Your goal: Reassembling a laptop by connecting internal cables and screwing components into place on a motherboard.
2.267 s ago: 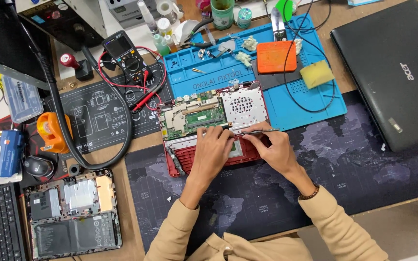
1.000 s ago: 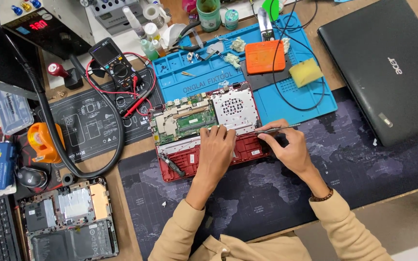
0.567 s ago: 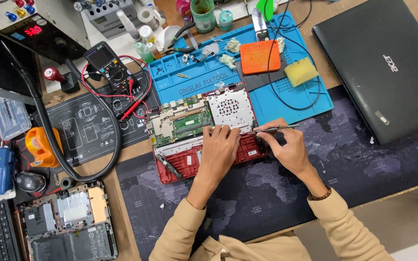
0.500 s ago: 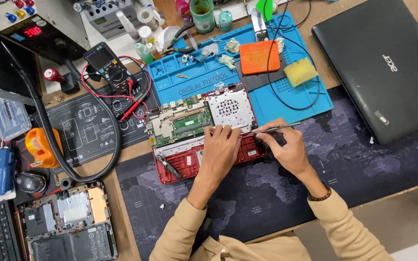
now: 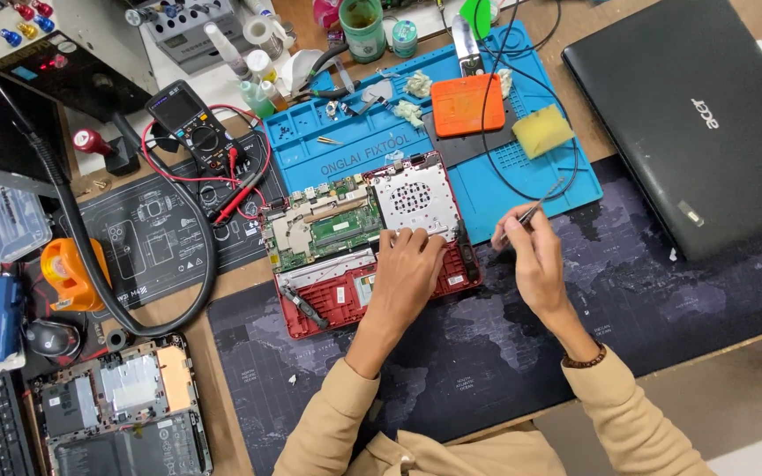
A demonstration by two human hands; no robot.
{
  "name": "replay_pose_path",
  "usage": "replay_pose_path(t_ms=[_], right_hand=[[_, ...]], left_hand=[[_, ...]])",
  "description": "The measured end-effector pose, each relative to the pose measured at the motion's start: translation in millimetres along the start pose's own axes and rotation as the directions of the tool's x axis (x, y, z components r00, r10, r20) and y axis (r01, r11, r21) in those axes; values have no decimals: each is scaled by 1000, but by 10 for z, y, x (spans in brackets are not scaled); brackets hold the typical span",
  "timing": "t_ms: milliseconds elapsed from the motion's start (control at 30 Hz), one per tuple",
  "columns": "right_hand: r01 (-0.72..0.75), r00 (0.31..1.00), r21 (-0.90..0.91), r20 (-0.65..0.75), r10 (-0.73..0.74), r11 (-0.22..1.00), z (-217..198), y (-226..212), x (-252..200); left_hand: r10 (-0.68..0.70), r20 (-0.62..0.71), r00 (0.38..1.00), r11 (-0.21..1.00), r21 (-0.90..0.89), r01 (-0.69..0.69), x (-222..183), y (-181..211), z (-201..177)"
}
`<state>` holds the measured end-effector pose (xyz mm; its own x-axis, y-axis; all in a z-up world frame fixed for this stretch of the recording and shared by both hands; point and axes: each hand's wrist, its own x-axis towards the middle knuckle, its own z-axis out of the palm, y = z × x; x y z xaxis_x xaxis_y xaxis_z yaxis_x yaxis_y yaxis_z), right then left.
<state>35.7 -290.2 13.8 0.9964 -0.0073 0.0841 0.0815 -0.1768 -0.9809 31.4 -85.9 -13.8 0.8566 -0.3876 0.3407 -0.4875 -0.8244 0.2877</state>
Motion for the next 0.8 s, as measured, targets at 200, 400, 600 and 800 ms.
replay_pose_path(t_ms=[200, 400, 600, 800], right_hand=[[74, 980, -407, 196, 8, 910, 58, -118, -39], [243, 970, -669, 189, -155, 702, 261, -225, -214], [120, 992, -541, 87, -86, 833, 281, -125, -188], [-9, 992, -513, 104, 73, 858, 227, -163, -199]], left_hand=[[-18, 31, 999, 1000, -19, 18, 48, 70, -14], [-10, -15, 1000, 999, -51, 10, 58, 86, -68], [-45, -39, 998, 989, -142, 40, 65, 99, -128], [-96, -28, 995, 943, -322, 82, 48, 127, -258]])
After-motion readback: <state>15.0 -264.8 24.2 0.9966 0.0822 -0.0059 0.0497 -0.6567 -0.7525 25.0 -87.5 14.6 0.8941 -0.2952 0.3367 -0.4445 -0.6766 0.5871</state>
